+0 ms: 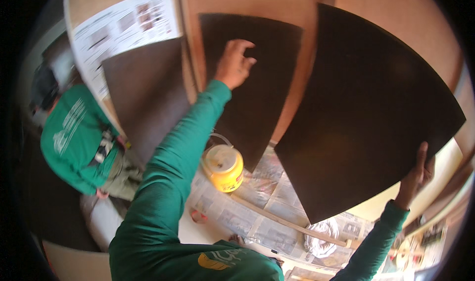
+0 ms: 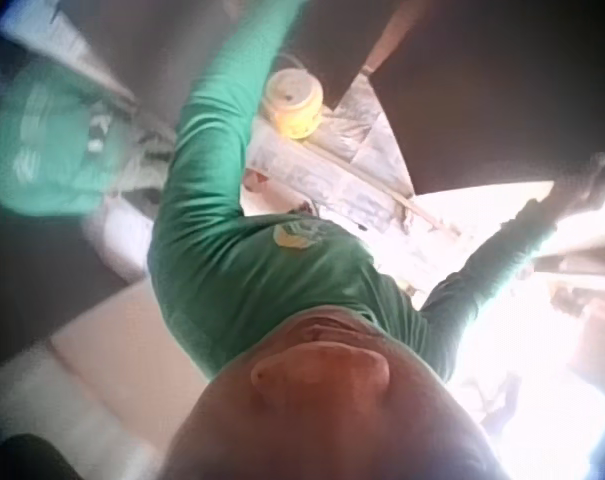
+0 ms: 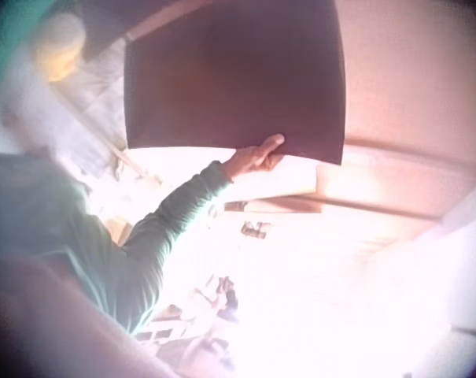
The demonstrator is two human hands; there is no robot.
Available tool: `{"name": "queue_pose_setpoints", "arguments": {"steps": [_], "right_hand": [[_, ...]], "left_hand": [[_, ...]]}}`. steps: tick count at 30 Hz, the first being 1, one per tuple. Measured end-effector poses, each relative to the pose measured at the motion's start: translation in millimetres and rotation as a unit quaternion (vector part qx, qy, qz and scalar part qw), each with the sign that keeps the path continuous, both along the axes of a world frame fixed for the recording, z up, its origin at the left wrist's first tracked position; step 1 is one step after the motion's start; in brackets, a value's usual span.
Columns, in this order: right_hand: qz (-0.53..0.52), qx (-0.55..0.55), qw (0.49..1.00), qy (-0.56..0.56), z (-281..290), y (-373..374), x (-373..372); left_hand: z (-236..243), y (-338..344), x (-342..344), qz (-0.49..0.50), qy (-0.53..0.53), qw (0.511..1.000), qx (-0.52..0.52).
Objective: The person handles large white and brown cabinet panels, wiping them with a cloth and positioning them against a wall. They also move between the interior room and a balcony to retrieve and stack additional panels.
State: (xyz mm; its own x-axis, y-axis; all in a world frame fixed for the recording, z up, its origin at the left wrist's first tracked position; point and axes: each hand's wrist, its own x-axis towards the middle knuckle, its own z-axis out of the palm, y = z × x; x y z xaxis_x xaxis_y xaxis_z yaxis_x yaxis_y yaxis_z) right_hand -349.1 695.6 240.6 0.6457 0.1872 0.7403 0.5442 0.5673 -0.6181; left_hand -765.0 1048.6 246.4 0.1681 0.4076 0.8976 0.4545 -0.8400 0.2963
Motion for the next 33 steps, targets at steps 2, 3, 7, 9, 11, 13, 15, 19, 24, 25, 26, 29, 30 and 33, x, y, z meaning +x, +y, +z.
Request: {"name": "queue_pose_setpoints", "arguments": {"steps": [2,3,7,9,11,13,15,19,24,25,26,29,30,33], "right_hand": [[-0.017,0.011,1.000,-0.018,1,3,-14],[-0.032,0.007,0.999,-0.023,1,6,-21],[-0.044,-0.008,0.999,-0.019,1,10,-39],[-0.103,-0.037,0.993,-0.053,-7,12,-22],[-0.094,-0.027,0.994,-0.044,-4,13,-22],[-0.093,-0.025,0.994,-0.054,-4,22,-29],[-0.130,-0.028,0.985,-0.110,-2,33,-33],[-0.108,-0.051,0.986,-0.112,-6,50,-6],[-0.023,-0.032,0.997,-0.062,7,98,-27],[-0.008,-0.039,0.997,-0.069,7,104,-20],[0.015,-0.009,0.998,-0.055,14,121,-48],[-0.042,-0.019,0.994,-0.098,16,162,-53],[-0.073,-0.035,0.993,-0.089,11,177,-46],[-0.170,-0.074,0.974,-0.132,14,211,-51]], "left_hand": [[33,34,3,0.019,0.054,0.998,0.001],[43,49,3,0.068,0.100,0.991,0.056],[79,84,24,0.118,0.156,0.979,0.051],[89,98,31,0.142,0.183,0.973,0.016],[94,108,35,0.142,0.181,0.972,0.051],[98,111,32,0.146,0.225,0.962,0.050],[103,141,2,0.138,0.248,0.946,0.153],[121,140,-47,0.109,0.285,0.939,0.160],[141,100,-83,0.124,0.263,0.934,0.207],[143,96,-85,0.134,0.260,0.937,0.190],[148,88,-92,0.157,0.262,0.936,0.175],[152,80,-100,0.133,0.241,0.941,0.196],[146,85,-98,0.142,0.235,0.944,0.184],[141,83,-87,0.165,0.252,0.948,0.106]]}}
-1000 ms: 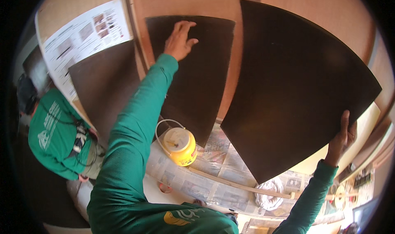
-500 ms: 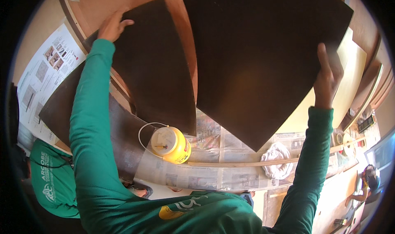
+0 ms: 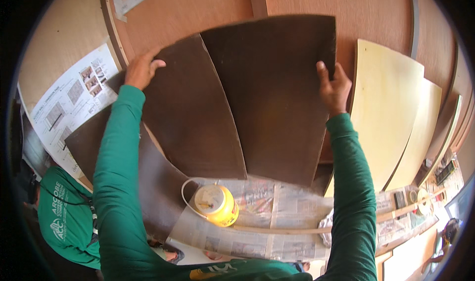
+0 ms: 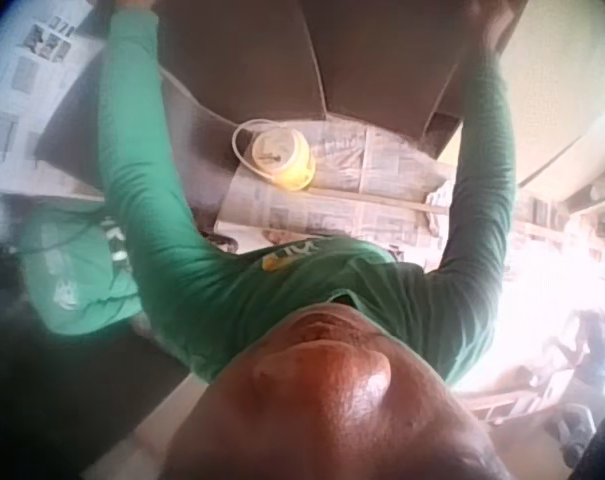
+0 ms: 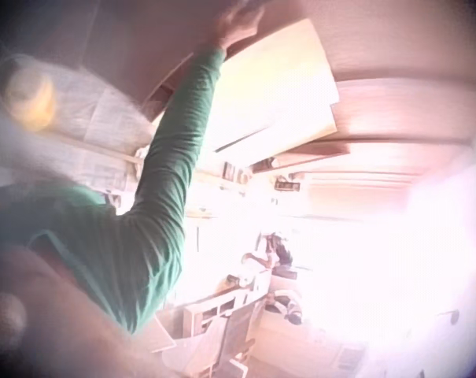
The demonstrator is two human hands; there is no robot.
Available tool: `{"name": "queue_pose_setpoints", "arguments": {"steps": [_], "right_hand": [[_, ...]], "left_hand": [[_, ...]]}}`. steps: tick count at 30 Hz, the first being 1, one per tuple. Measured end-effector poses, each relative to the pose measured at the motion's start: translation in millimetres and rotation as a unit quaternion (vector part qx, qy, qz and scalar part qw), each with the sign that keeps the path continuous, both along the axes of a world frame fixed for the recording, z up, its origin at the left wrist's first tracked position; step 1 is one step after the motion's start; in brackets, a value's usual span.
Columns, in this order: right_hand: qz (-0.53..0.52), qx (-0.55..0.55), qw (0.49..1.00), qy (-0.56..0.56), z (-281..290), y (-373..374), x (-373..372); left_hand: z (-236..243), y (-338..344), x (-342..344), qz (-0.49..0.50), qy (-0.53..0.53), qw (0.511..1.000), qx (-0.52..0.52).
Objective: The person handles large white and brown cabinet panels, wiping them with a cloth and positioning them against a wall. They also move between the interior room and a balcony to retrieve and stack additional panels.
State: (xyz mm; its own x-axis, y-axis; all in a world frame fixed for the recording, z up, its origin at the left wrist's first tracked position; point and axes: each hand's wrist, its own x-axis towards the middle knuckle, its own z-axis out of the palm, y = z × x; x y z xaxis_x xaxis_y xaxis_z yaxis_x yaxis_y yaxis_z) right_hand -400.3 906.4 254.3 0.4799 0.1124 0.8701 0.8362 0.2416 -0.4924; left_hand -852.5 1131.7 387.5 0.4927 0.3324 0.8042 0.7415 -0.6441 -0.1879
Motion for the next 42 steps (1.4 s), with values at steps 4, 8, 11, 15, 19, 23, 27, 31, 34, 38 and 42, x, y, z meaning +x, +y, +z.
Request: {"name": "queue_pose_setpoints", "arguments": {"steps": [4,8,11,15,19,23,27,31,34,38,42], "right_hand": [[-0.006,0.037,0.999,-0.025,-20,23,3],[-0.095,-0.015,0.993,0.066,-51,42,25],[-0.062,-0.023,0.996,0.051,-64,41,38],[-0.035,-0.002,0.999,0.035,-66,43,19],[0.073,0.009,0.996,0.050,-66,28,-2],[-0.120,-0.030,0.991,-0.050,-89,-18,-6],[-0.088,-0.071,0.993,-0.023,-97,-31,-51],[0.018,-0.030,0.998,0.057,-113,-49,-40],[0.035,-0.012,0.994,0.099,-122,-60,-60],[0.032,-0.046,0.989,0.134,-159,-94,-59],[-0.016,-0.121,0.980,0.155,-180,-136,-56]], "left_hand": [[-11,7,19,0.011,0.004,0.998,-0.059],[-29,18,38,-0.022,-0.070,0.995,-0.071],[-43,35,43,-0.083,-0.102,0.988,-0.086],[-40,20,21,-0.107,-0.126,0.984,-0.061],[-63,-10,-13,-0.062,-0.205,0.972,0.094],[-125,-114,-63,-0.005,-0.401,0.901,0.165],[-199,-180,-222,0.389,-0.437,0.770,0.254],[-256,-154,-260,0.518,-0.416,0.739,0.112],[-319,-147,-306,0.509,-0.427,0.747,0.039],[-350,-156,-305,0.391,-0.477,0.786,-0.045],[-319,-189,-280,0.302,-0.440,0.844,-0.045]]}}
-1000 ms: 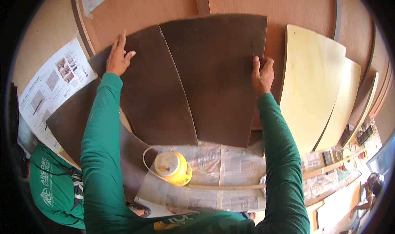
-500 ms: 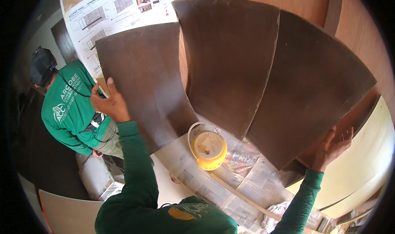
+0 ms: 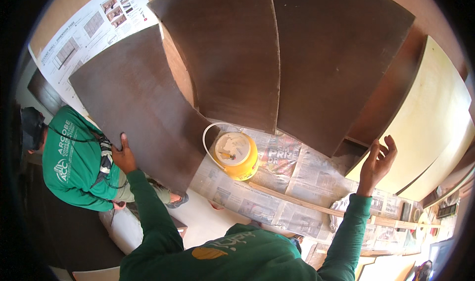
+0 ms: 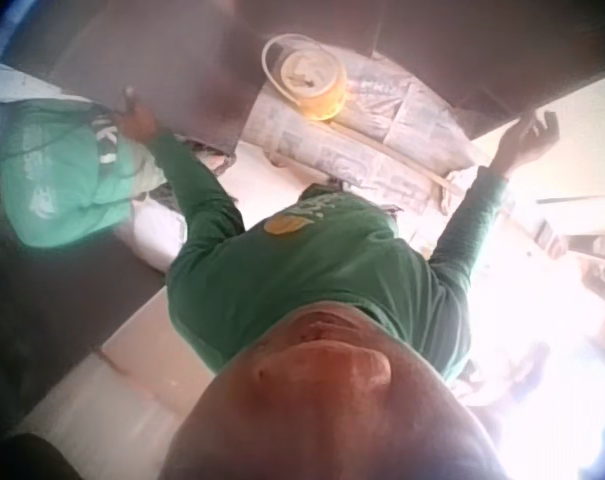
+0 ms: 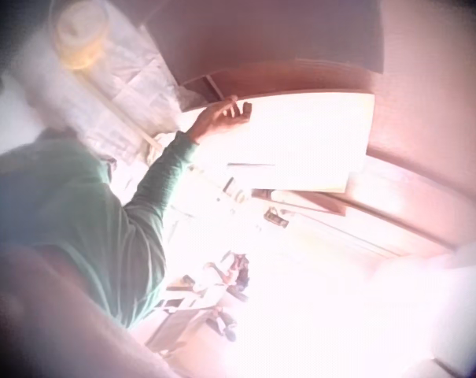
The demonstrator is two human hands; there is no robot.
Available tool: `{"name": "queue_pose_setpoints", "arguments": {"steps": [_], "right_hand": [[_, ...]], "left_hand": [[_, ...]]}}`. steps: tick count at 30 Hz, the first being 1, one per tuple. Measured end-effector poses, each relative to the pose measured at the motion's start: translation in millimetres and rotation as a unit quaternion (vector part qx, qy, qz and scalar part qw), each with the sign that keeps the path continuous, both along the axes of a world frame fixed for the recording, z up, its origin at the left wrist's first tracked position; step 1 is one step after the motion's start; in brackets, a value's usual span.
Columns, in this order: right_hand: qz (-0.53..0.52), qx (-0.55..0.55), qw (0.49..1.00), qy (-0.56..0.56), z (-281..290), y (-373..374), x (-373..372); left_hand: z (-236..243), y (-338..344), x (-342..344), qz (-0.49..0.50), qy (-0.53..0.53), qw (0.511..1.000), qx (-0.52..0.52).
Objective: The person handles large white and brown cabinet panels, wiping them with a cloth and positioning them against a wall. They also move between the interior room and a balcony to retrieve and stack additional panels.
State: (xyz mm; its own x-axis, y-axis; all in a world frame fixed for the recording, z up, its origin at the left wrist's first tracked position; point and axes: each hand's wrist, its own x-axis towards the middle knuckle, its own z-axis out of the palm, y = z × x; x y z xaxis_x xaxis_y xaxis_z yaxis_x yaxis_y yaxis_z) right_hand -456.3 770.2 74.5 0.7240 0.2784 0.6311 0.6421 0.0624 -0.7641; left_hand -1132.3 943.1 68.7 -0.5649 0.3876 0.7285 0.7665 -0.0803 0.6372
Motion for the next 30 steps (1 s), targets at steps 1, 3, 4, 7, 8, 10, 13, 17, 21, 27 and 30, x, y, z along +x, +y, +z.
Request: {"name": "queue_pose_setpoints", "arguments": {"steps": [1,3,4,7,8,10,13,17,21,27,30], "right_hand": [[-0.008,-0.012,1.000,0.005,-4,-11,3],[-0.005,-0.022,0.999,0.031,-12,-26,10],[-0.003,-0.026,0.999,0.043,-16,-33,12],[-0.013,-0.006,0.999,0.039,-26,-56,22],[-0.019,-0.008,0.999,0.039,-32,-69,28],[-0.010,0.002,0.998,0.054,-32,-93,32],[-0.002,-0.005,1.000,0.009,-18,-131,34],[0.000,0.009,1.000,0.006,11,-187,66],[0.043,0.035,0.998,-0.031,61,-213,60],[0.121,0.054,0.985,-0.113,137,-192,32],[0.135,0.044,0.983,-0.121,169,-165,36]], "left_hand": [[4,-10,10,-0.016,-0.006,1.000,0.008],[6,-22,10,-0.109,-0.029,0.993,0.036],[6,-25,10,-0.155,-0.040,0.986,0.050],[19,-36,30,-0.172,-0.033,0.979,0.107],[23,-47,37,-0.164,-0.018,0.980,0.110],[32,-67,30,-0.033,0.057,0.991,0.114],[73,-110,24,-0.124,-0.063,0.982,0.131],[170,-156,13,-0.017,0.031,0.991,0.129],[242,-166,81,-0.226,-0.052,0.937,0.261],[269,-86,164,-0.305,-0.102,0.899,0.297],[261,-76,280,-0.430,-0.121,0.818,0.361]]}}
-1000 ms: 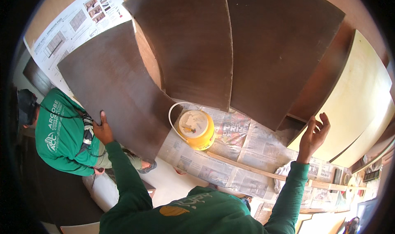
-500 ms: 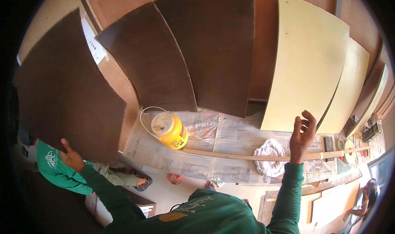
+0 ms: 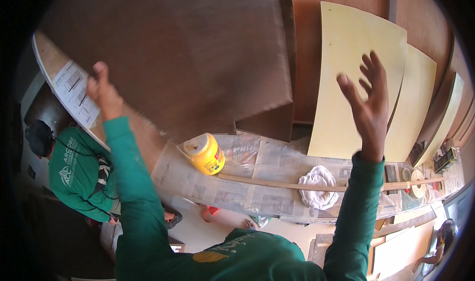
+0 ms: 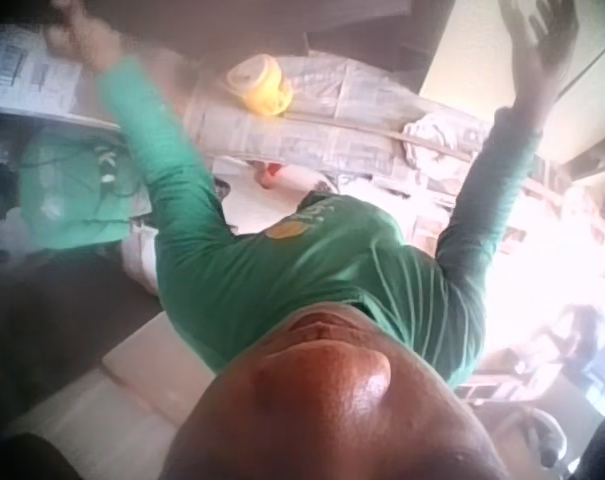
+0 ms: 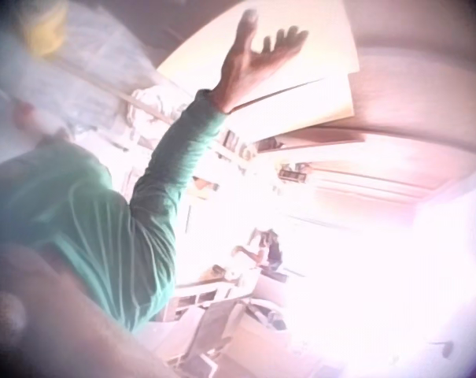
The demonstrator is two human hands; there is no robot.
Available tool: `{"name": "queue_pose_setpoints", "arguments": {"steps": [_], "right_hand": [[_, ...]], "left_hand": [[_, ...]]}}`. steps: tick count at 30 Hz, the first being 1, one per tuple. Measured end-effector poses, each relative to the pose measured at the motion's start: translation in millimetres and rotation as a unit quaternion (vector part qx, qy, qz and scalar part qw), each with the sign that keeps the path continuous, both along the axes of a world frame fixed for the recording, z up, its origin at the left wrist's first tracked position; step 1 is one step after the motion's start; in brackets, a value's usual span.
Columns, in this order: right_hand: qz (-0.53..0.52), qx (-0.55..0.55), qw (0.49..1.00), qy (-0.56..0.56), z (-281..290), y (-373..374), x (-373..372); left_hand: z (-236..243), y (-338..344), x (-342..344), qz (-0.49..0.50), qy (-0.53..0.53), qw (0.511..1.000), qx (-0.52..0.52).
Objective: The person handles large white and brown cabinet panels, wiping them with a cloth and positioning them against a wall. They also move between the interior room and a balcony to retrieve and stack additional panels.
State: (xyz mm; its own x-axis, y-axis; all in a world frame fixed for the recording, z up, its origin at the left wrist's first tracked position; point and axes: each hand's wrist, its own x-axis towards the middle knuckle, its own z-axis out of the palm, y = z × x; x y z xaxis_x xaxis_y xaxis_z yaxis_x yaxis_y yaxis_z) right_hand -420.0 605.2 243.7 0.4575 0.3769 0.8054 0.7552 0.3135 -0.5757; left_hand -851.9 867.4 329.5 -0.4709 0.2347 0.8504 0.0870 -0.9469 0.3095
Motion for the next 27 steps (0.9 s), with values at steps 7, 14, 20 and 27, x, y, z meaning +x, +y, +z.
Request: {"name": "queue_pose_setpoints", "arguments": {"steps": [7,14,20,27], "right_hand": [[0.143,0.023,0.986,0.080,29,65,-10],[0.138,0.042,0.969,0.202,-46,110,-20],[0.076,0.009,0.981,0.175,-84,156,-52],[0.141,-0.021,0.965,0.219,-140,238,-85]], "left_hand": [[0,55,94,-0.091,0.152,0.981,0.079],[-61,142,104,-0.053,0.414,0.893,-0.167],[-116,170,74,-0.221,0.403,0.855,-0.240],[-154,232,21,-0.174,0.490,0.761,-0.388]]}}
